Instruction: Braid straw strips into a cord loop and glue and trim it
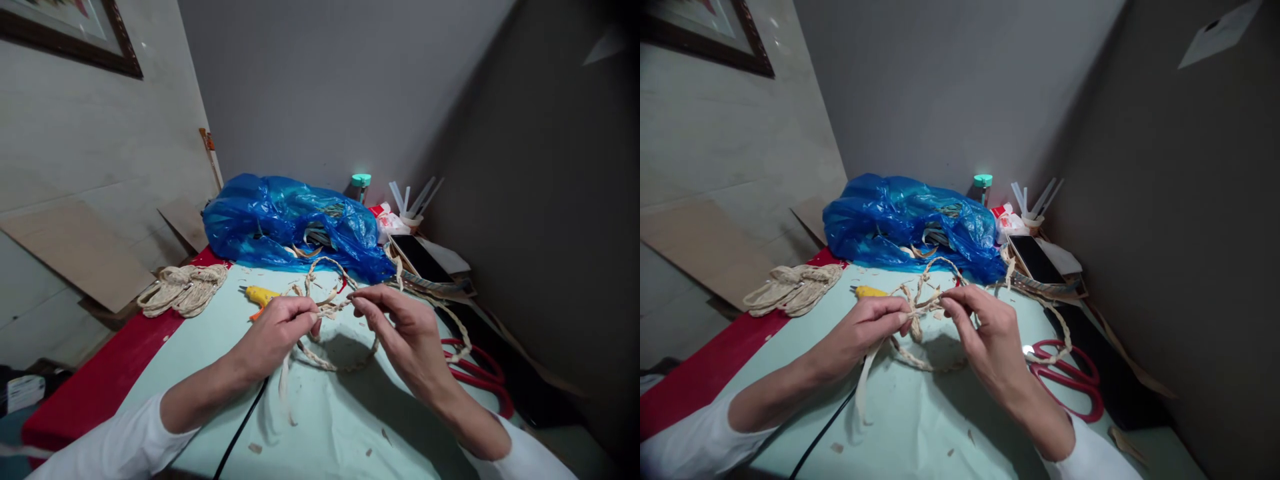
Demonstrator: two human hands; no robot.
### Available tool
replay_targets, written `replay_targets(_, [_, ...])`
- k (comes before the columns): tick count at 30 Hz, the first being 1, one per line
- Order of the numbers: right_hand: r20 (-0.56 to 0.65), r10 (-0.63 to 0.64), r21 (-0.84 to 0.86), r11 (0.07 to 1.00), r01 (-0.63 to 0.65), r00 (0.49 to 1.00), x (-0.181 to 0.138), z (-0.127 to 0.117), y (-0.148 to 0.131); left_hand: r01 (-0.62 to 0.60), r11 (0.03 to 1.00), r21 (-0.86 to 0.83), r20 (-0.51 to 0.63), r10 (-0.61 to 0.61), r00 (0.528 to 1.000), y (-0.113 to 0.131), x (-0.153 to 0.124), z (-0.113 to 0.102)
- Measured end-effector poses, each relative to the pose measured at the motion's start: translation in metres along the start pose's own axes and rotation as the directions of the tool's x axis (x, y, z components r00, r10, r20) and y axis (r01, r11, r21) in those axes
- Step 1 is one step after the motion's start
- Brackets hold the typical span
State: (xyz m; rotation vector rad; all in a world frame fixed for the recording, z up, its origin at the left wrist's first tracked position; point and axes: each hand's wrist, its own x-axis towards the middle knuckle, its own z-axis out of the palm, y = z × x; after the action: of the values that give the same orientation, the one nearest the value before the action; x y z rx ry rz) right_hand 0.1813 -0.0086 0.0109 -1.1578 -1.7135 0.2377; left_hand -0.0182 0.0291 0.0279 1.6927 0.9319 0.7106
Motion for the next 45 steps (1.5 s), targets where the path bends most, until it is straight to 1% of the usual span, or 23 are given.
replay_targets(2, [0.008,0.041,0.026,0.999,-0.041,0.999,0.000,-0.002,-0.001,-0.014,1.000,0.001,0.018,0.013,1.000,0.004,-0.002,-0.001])
replay_targets(4, [0.026,0.107,0.101,0.989,-0.109,0.994,0.000,-0.003,-0.003,-0.015,1.000,-0.015,0.031,0.016,0.999,0.011,-0.005,-0.004])
replay_targets(6, [0.054,0.183,0.179,0.965,-0.190,0.982,-0.001,-0.004,-0.003,-0.003,0.997,-0.083,0.032,0.005,0.999,0.017,-0.009,-0.011])
replay_targets(7, [0.064,0.223,0.221,0.947,-0.232,0.973,-0.001,-0.004,-0.003,0.017,0.989,-0.146,0.024,-0.013,1.000,0.018,-0.011,-0.017])
replay_targets(9, [0.056,0.295,0.304,0.905,-0.298,0.954,0.001,-0.005,0.002,0.047,0.953,-0.300,-0.030,-0.059,0.998,0.019,-0.015,-0.033])
replay_targets(11, [0.028,0.336,0.352,0.878,-0.324,0.942,0.003,-0.004,0.007,0.006,0.905,-0.426,-0.149,-0.076,0.986,0.017,-0.020,-0.053])
replay_targets(13, [0.041,0.318,0.321,0.893,-0.314,0.947,0.005,-0.001,0.011,-0.103,0.855,-0.508,-0.258,-0.037,0.965,0.016,-0.025,-0.073])
replay_targets(15, [0.109,0.288,0.229,0.924,-0.306,0.951,0.005,0.006,0.010,-0.159,0.814,-0.559,-0.330,-0.043,0.943,0.015,-0.028,-0.088])
replay_targets(17, [0.193,0.275,0.127,0.945,-0.302,0.942,0.004,0.014,0.004,-0.194,0.774,-0.603,-0.372,-0.057,0.927,0.016,-0.029,-0.096])
replay_targets(20, [0.298,0.255,0.019,0.962,-0.273,0.920,0.002,0.027,-0.009,-0.222,0.712,-0.666,-0.386,-0.073,0.920,0.017,-0.023,-0.101])
replay_targets(23, [0.377,0.192,-0.035,0.981,-0.193,0.906,0.003,0.036,-0.016,-0.201,0.659,-0.725,-0.342,-0.091,0.935,0.016,-0.012,-0.104])
replay_targets(25, [0.409,0.162,-0.043,0.986,-0.159,0.898,0.005,0.039,-0.017,-0.189,0.637,-0.747,-0.312,-0.085,0.946,0.014,-0.004,-0.102])
replay_targets(26, [0.418,0.165,-0.041,0.986,-0.162,0.893,0.008,0.039,-0.016,-0.186,0.634,-0.751,-0.302,-0.079,0.950,0.013,0.000,-0.099])
replay_targets(29, [0.407,0.227,0.009,0.968,-0.253,0.885,0.015,0.039,-0.013,-0.143,0.667,-0.731,-0.247,-0.064,0.967,0.007,0.008,-0.080])
replay_targets(31, [0.368,0.265,0.104,0.941,-0.323,0.891,0.019,0.037,-0.014,-0.046,0.705,-0.708,-0.148,-0.085,0.985,0.003,0.010,-0.062])
replay_targets(32, [0.352,0.273,0.168,0.923,-0.347,0.895,0.021,0.036,-0.016,-0.003,0.702,-0.712,-0.095,-0.092,0.991,0.001,0.010,-0.053])
replay_targets(34, [0.339,0.271,0.302,0.876,-0.377,0.901,0.022,0.035,-0.020,0.044,0.698,-0.715,-0.033,-0.096,0.995,-0.002,0.009,-0.038])
replay_targets(35, [0.347,0.265,0.364,0.846,-0.389,0.900,0.022,0.035,-0.022,0.054,0.703,-0.709,-0.020,-0.096,0.995,-0.002,0.009,-0.031])
replay_targets(37, [0.385,0.251,0.464,0.780,-0.421,0.888,0.021,0.035,-0.026,0.055,0.733,-0.678,-0.027,-0.099,0.995,-0.002,0.007,-0.021])
replay_targets(39, [0.422,0.238,0.517,0.729,-0.448,0.875,0.018,0.035,-0.027,0.043,0.776,-0.629,-0.048,-0.094,0.994,-0.001,0.006,-0.012])
replay_targets(42, [0.457,0.207,0.560,0.688,-0.461,0.865,0.016,0.034,-0.023,0.023,0.823,-0.567,-0.068,-0.075,0.995,0.000,0.005,-0.001])
replay_targets(45, [0.473,0.205,0.578,0.662,-0.477,0.857,0.015,0.032,-0.017,0.007,0.830,-0.558,-0.089,-0.068,0.994,0.000,0.005,0.007])
